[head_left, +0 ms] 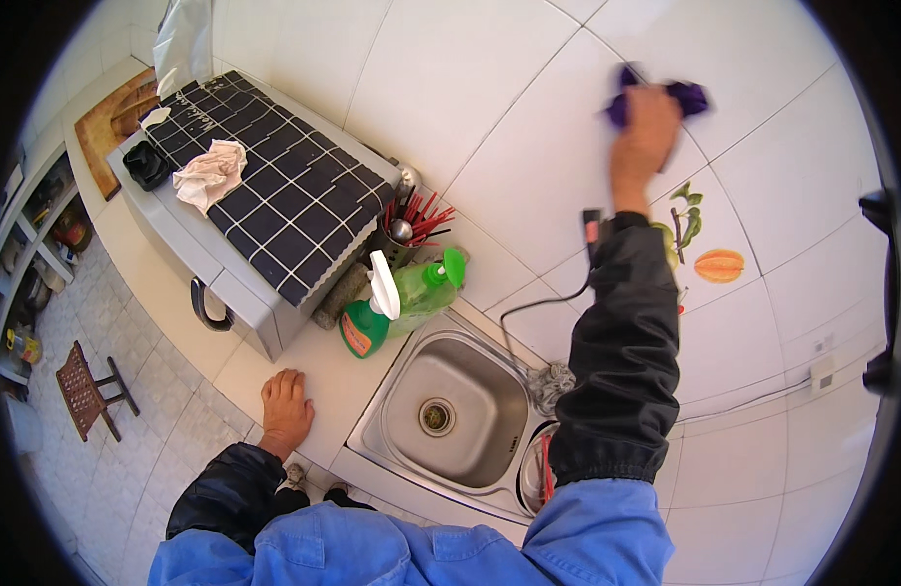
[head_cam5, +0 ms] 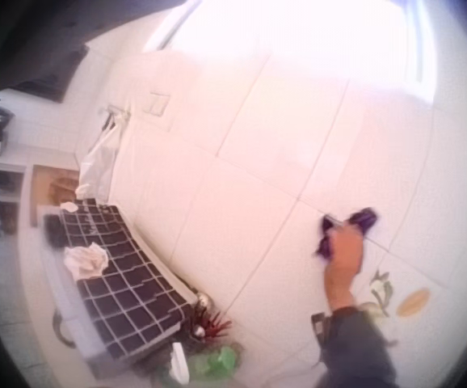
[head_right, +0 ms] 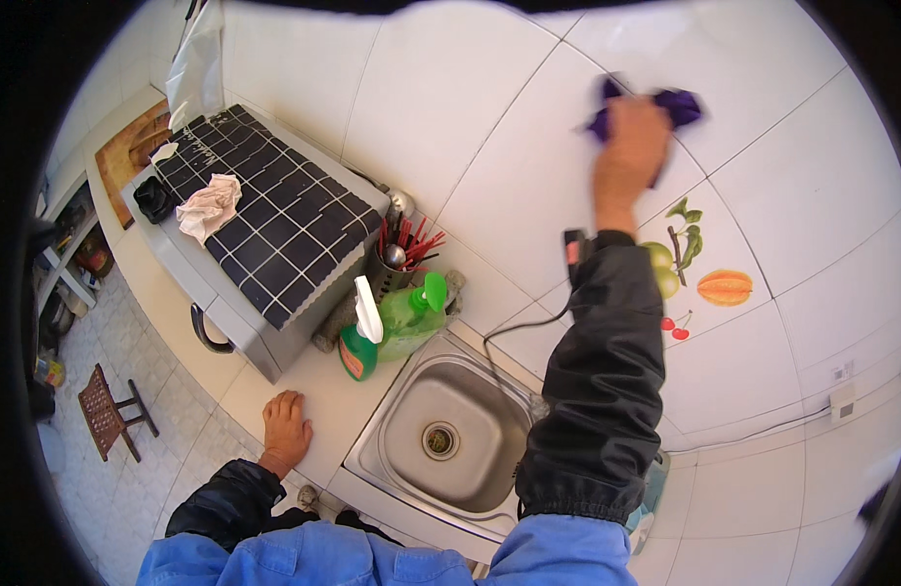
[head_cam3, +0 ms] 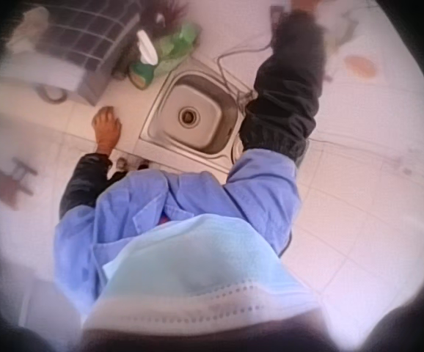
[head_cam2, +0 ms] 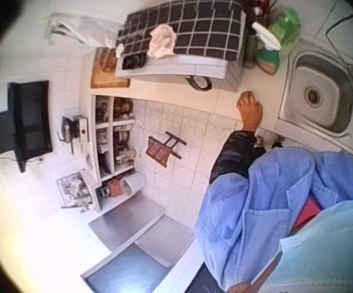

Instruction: The person wipes the kitchen wall tiles, sink rim, countertop, microwave, cutting board, and stovetop using a purple cloth. They move items like a spray bottle and cutting board to reach different areas and continue wiping across multiple surfaces.

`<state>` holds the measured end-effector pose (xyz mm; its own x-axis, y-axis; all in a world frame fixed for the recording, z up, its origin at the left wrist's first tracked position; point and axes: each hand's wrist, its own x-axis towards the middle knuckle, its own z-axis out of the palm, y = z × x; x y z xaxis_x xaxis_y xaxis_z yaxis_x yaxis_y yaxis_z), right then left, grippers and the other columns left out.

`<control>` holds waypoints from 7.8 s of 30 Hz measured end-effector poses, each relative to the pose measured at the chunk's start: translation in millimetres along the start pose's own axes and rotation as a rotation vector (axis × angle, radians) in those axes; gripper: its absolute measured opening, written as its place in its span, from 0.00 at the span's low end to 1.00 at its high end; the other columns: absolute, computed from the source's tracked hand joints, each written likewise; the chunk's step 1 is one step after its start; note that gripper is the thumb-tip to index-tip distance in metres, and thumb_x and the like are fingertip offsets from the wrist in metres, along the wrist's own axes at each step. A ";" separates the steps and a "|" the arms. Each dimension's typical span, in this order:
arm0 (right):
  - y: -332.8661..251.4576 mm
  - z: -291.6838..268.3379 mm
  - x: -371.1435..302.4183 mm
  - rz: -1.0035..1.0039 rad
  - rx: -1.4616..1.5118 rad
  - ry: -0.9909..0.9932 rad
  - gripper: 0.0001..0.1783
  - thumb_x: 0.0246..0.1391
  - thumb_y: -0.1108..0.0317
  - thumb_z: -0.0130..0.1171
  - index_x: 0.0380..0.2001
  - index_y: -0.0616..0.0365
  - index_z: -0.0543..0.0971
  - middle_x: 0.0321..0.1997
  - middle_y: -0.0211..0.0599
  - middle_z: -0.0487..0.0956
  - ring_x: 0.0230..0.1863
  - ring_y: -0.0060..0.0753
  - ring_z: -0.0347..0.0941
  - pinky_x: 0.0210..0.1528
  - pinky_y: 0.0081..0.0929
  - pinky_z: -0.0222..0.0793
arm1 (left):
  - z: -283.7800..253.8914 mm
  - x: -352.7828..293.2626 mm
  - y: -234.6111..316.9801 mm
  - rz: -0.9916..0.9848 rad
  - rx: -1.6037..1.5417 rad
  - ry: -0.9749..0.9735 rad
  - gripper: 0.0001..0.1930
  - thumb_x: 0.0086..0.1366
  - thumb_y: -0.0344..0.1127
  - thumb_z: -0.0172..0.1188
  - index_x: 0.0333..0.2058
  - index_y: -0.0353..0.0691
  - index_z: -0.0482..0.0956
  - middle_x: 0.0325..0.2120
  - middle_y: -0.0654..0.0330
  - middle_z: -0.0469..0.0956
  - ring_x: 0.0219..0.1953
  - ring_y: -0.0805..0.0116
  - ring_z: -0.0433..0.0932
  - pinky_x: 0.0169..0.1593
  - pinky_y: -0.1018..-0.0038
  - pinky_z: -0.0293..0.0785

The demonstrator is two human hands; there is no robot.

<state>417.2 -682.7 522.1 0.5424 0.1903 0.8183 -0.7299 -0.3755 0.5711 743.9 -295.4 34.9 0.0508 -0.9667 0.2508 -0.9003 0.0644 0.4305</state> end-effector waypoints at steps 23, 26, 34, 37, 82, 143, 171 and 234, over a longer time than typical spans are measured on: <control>-20.1 17.0 2.3 -0.239 0.075 -0.353 0.19 0.55 0.70 0.56 0.51 0.46 0.78 0.59 0.38 0.76 0.67 0.46 0.68 0.70 0.52 0.60 | 4.7 -4.5 -11.6 0.081 -0.016 0.057 0.30 0.55 0.41 0.65 0.56 0.36 0.73 0.56 0.52 0.70 0.64 0.51 0.65 0.66 0.51 0.56; 56.9 -21.8 14.1 -0.018 -0.378 -0.240 0.20 0.58 0.67 0.56 0.53 0.40 0.79 0.61 0.29 0.77 0.69 0.44 0.66 0.66 0.63 0.55 | 4.1 -1.8 -18.1 0.142 -0.001 0.027 0.31 0.55 0.42 0.66 0.56 0.36 0.73 0.56 0.52 0.70 0.63 0.51 0.66 0.65 0.51 0.57; 242.9 -90.6 50.0 0.890 -0.664 0.312 0.23 0.48 0.75 0.56 0.50 0.61 0.80 0.50 0.55 0.79 0.56 0.60 0.71 0.63 0.54 0.61 | -2.3 0.9 -15.8 0.139 -0.011 0.037 0.31 0.54 0.42 0.67 0.55 0.35 0.73 0.55 0.51 0.70 0.62 0.51 0.66 0.63 0.52 0.58; 252.7 -49.0 97.3 0.604 -0.581 0.363 0.26 0.47 0.72 0.57 0.53 0.60 0.79 0.53 0.54 0.78 0.60 0.59 0.68 0.66 0.52 0.58 | -6.8 1.8 -16.3 0.138 -0.054 0.031 0.30 0.54 0.42 0.66 0.54 0.35 0.73 0.55 0.51 0.70 0.61 0.51 0.67 0.63 0.52 0.58; -145.6 101.5 -57.1 -0.471 0.273 -0.616 0.16 0.55 0.70 0.55 0.47 0.48 0.81 0.65 0.36 0.76 0.69 0.44 0.65 0.73 0.45 0.56 | -8.7 5.7 -14.8 0.097 -0.040 -0.007 0.32 0.55 0.40 0.66 0.58 0.37 0.72 0.57 0.51 0.70 0.63 0.51 0.67 0.64 0.54 0.61; -115.9 -196.8 -139.2 0.640 0.528 -0.566 0.35 0.38 0.90 0.49 0.50 0.51 0.86 0.55 0.35 0.80 0.58 0.40 0.75 0.61 0.31 0.69 | -2.2 3.3 -18.5 0.127 -0.010 0.005 0.30 0.58 0.41 0.64 0.59 0.37 0.71 0.58 0.52 0.70 0.64 0.51 0.66 0.64 0.54 0.60; -592.7 -145.3 -232.4 0.809 0.623 -0.923 0.38 0.41 0.76 0.68 0.60 0.49 0.75 0.65 0.51 0.71 0.66 0.61 0.63 0.69 0.49 0.61 | -85.3 -176.0 -123.0 -0.035 -0.208 -0.165 0.22 0.56 0.26 0.65 0.51 0.40 0.78 0.54 0.48 0.75 0.58 0.45 0.72 0.61 0.56 0.70; -540.3 -219.9 -286.9 1.366 0.183 -1.028 0.38 0.44 0.83 0.64 0.61 0.47 0.74 0.64 0.49 0.71 0.64 0.60 0.65 0.67 0.48 0.64 | -59.8 -249.9 -417.6 -0.860 -0.462 -0.877 0.11 0.66 0.34 0.60 0.44 0.39 0.84 0.28 0.57 0.87 0.28 0.69 0.85 0.29 0.73 0.77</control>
<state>564.5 -335.0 -7.0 -0.3073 -0.9177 0.2519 -0.8400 0.1372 -0.5249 1133.1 -65.9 -155.7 0.0762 -0.5684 -0.8192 -0.4823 -0.7401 0.4686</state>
